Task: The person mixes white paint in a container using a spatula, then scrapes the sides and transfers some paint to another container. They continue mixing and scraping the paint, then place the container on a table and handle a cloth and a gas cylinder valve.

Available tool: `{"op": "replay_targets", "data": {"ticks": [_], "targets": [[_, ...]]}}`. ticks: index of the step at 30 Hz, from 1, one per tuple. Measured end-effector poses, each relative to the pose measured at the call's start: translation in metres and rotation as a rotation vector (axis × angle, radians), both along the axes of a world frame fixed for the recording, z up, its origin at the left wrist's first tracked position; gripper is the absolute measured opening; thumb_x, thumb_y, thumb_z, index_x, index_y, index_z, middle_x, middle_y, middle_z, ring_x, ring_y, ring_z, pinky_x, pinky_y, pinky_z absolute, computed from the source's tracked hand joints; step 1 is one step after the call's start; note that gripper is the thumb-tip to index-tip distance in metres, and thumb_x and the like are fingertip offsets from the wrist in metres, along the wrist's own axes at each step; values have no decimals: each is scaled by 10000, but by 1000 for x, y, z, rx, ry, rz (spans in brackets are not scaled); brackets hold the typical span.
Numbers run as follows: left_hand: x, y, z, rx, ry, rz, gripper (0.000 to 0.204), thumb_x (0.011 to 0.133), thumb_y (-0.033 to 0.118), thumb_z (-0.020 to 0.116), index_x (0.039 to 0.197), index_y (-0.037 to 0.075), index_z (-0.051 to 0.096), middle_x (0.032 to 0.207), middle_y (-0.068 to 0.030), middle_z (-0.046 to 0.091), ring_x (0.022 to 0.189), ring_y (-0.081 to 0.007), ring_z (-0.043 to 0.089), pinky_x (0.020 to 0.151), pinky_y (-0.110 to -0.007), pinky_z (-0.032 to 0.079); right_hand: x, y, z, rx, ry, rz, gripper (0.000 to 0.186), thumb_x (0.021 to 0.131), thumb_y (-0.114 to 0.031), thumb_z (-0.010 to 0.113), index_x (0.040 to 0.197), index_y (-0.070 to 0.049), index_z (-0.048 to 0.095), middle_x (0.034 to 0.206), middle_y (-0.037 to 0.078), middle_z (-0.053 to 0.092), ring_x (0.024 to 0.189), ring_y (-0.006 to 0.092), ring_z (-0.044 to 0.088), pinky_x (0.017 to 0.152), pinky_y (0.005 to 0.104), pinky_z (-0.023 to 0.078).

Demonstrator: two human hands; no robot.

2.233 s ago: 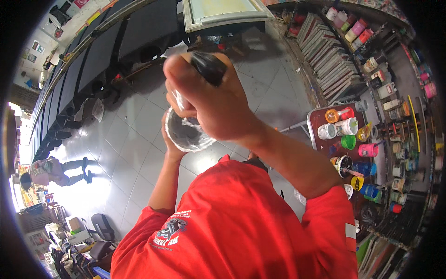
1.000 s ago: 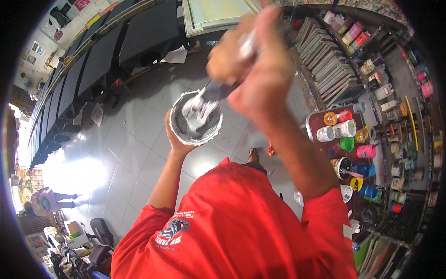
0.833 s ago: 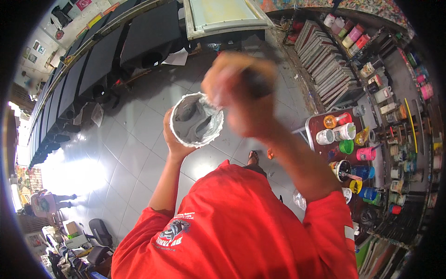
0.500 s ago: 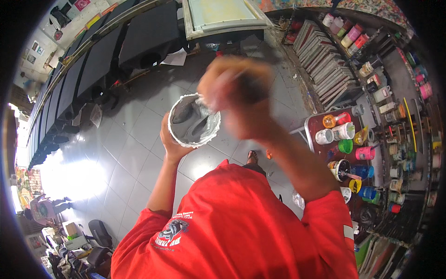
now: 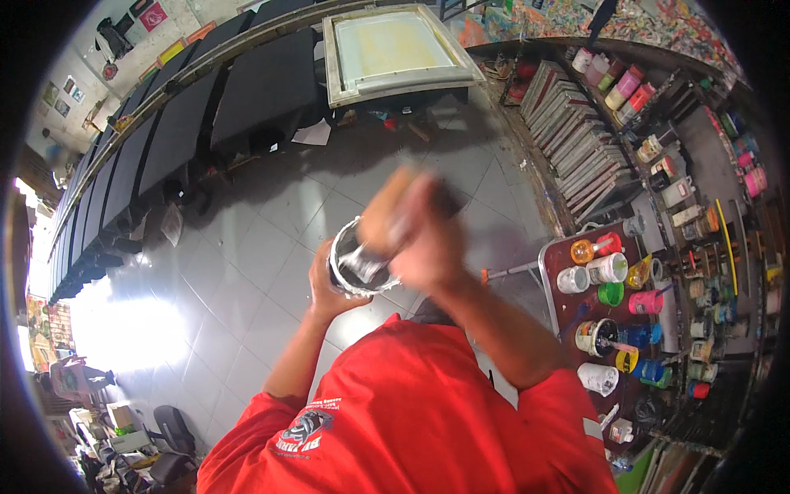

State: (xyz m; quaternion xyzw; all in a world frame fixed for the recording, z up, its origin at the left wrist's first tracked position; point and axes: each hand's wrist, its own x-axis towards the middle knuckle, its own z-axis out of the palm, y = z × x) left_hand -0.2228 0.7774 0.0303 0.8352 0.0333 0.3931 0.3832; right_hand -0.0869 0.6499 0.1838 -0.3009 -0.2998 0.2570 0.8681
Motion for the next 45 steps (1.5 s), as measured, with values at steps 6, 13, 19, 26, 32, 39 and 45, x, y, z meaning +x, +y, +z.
{"op": "replay_targets", "data": {"ticks": [6, 13, 19, 26, 32, 39, 45], "targets": [[64, 21, 7, -40, 46, -20, 813, 471, 233, 834, 1181, 29, 495, 1165, -170, 575, 1069, -349, 564, 922, -429, 441, 93, 0, -16, -29, -85, -90, 493, 930, -522, 404, 628, -144, 310, 494, -21, 290, 414, 99, 228, 445, 286, 206], [163, 38, 3, -182, 88, -166, 911, 494, 317, 819, 1269, 28, 435, 1258, -181, 502, 1165, -353, 495, 969, -433, 395, 188, 38, 16, -69, 261, 31, 486, 939, -508, 406, 622, -152, 307, 510, -48, 183, 444, 85, 146, 452, 267, 175], [229, 51, 26, -434, 202, -272, 975, 495, 383, 810, 1307, 24, 409, 1300, -186, 431, 1214, -337, 437, 1022, -414, 324, 261, 57, 42, -138, 188, -37, 475, 952, -492, 392, 622, -163, 301, 517, -58, 174, 457, 72, 135, 458, 252, 175], [273, 80, 2, -658, 199, -397, 1083, 478, 242, 862, 1341, 3, 254, 1299, -144, 420, 1244, -239, 395, 1048, -369, 296, 317, 75, 60, -88, 176, -96, 453, 969, -471, 353, 633, -167, 325, 511, -62, 187, 436, 73, 142, 446, 251, 170], [328, 107, 6, -735, 134, -448, 1047, 453, 243, 879, 1317, 4, 340, 1280, -129, 464, 1201, -234, 453, 1029, -365, 341, 353, 86, 73, 1, 9, -216, 431, 972, -433, 380, 654, -142, 373, 514, -59, 211, 426, 60, 181, 437, 224, 197], [384, 161, -22, -643, 43, -624, 1075, 450, 170, 915, 1337, 49, 321, 1309, -121, 464, 1217, -237, 463, 1039, -392, 356, 344, 133, 93, -84, -120, -367, 420, 968, -451, 377, 674, -151, 367, 512, -61, 221, 421, 56, 184, 426, 225, 188], [406, 166, -19, -836, 17, -789, 985, 493, 235, 874, 1316, 18, 378, 1283, -132, 452, 1205, -253, 447, 1035, -349, 333, 348, 152, 88, -121, -89, -546, 416, 962, -449, 395, 671, -157, 345, 501, -60, 216, 402, 49, 186, 414, 218, 184]]}}
